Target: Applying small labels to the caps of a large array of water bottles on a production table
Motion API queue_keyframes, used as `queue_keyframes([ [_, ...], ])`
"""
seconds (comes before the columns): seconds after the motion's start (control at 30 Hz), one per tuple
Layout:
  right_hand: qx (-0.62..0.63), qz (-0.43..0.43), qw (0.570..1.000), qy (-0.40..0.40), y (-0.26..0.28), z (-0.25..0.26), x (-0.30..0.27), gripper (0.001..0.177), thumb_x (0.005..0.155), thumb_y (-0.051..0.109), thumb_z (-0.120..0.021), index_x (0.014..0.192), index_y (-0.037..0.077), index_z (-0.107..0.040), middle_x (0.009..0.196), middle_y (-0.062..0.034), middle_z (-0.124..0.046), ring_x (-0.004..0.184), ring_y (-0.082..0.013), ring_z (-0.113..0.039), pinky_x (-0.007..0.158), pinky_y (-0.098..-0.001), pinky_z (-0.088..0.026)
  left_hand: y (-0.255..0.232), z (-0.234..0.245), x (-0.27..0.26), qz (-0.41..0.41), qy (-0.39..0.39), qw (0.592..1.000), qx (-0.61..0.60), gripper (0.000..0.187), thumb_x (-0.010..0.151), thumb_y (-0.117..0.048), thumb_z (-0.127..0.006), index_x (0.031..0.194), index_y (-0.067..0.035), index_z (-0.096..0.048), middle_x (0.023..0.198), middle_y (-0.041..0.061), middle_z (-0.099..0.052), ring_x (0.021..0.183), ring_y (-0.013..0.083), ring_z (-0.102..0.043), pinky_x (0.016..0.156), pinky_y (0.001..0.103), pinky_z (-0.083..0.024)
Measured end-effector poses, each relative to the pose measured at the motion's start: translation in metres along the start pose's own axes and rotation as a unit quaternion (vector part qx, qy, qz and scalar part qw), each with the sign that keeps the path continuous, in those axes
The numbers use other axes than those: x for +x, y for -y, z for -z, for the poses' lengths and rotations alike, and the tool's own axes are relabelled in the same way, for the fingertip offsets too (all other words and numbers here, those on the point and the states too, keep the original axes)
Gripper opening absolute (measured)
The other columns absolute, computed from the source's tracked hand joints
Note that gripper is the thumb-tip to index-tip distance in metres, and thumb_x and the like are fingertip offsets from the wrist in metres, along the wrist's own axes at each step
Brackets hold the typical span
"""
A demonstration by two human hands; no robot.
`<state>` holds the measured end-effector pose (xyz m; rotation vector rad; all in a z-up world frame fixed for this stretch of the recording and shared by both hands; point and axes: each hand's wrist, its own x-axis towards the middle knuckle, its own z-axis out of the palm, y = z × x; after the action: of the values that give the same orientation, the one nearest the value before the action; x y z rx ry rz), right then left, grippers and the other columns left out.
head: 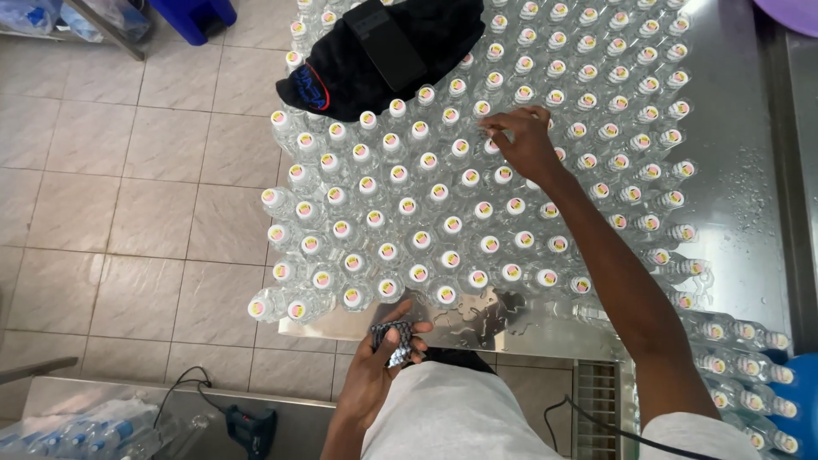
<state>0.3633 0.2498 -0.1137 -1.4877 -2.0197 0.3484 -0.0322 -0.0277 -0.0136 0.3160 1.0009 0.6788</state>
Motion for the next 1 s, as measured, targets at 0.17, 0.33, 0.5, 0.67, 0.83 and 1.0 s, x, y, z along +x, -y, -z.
queue_keyframes([
  [0.17,-0.033,-0.005,0.997,0.064,0.010,0.022,-0.009,0.014,0.113,0.025,-0.066,0.122,0.019,-0.075,0.121,0.0009,-0.077,0.129,-0.0214,-0.064,0.123,-0.0478,-0.017,0.001,-0.001,0.005,0.006,0.008,1.000,0.002,0.081,0.093,-0.039,-0.067,0.166,-0.007,-0.049,0.128,0.020,-0.079,0.096,0.0259,-0.070,0.091,0.044,-0.058],
  [0.33,-0.039,0.021,0.995,0.094,0.008,0.035,-0.006,0.020,0.101,0.029,-0.083,0.118,0.019,-0.076,0.136,-0.0121,-0.073,0.149,-0.0243,-0.056,0.128,-0.0521,-0.010,-0.003,-0.008,0.008,-0.004,0.020,1.000,-0.001,0.083,0.092,-0.040,-0.069,0.165,-0.006,-0.050,0.126,0.020,-0.079,0.097,0.0261,-0.071,0.085,0.041,-0.059],
  [0.5,-0.034,0.037,0.992,0.115,0.007,0.039,-0.002,0.021,0.094,0.020,-0.089,0.100,0.021,-0.069,0.124,-0.0045,-0.077,0.150,-0.0237,-0.059,0.132,-0.0547,-0.007,-0.005,-0.013,0.012,-0.009,0.037,0.999,0.003,0.086,0.091,-0.042,-0.070,0.165,-0.005,-0.049,0.126,0.019,-0.079,0.096,0.0254,-0.072,0.085,0.041,-0.060],
  [0.67,-0.112,0.046,0.982,0.149,0.010,0.032,0.001,0.042,0.088,0.010,-0.091,0.115,0.015,-0.059,0.120,-0.0059,-0.071,0.125,-0.0225,-0.068,0.133,-0.0565,-0.003,-0.005,-0.013,0.012,-0.007,0.046,0.999,0.004,0.086,0.092,-0.041,-0.070,0.166,-0.004,-0.048,0.126,0.017,-0.079,0.097,0.0248,-0.072,0.085,0.040,-0.060],
  [0.83,-0.125,0.031,0.972,0.195,0.015,0.032,0.007,0.065,0.086,0.009,-0.089,0.145,0.012,-0.064,0.125,-0.0109,-0.077,0.135,-0.0289,-0.064,0.132,-0.0580,0.000,-0.001,-0.013,0.015,-0.006,0.060,0.998,0.007,0.081,0.096,-0.038,-0.067,0.166,-0.005,-0.046,0.128,0.017,-0.078,0.100,0.0251,-0.072,0.086,0.040,-0.061],
  [1.0,-0.181,0.053,0.954,0.233,0.029,0.038,0.012,0.063,0.081,0.007,-0.091,0.142,0.009,-0.072,0.126,-0.0205,-0.076,0.139,-0.0368,-0.061,0.132,-0.0642,0.002,-0.002,-0.020,0.020,-0.023,0.097,0.995,0.019,0.080,0.099,-0.039,-0.066,0.167,-0.004,-0.044,0.129,0.015,-0.079,0.099,0.0214,-0.072,0.085,0.038,-0.060],
])
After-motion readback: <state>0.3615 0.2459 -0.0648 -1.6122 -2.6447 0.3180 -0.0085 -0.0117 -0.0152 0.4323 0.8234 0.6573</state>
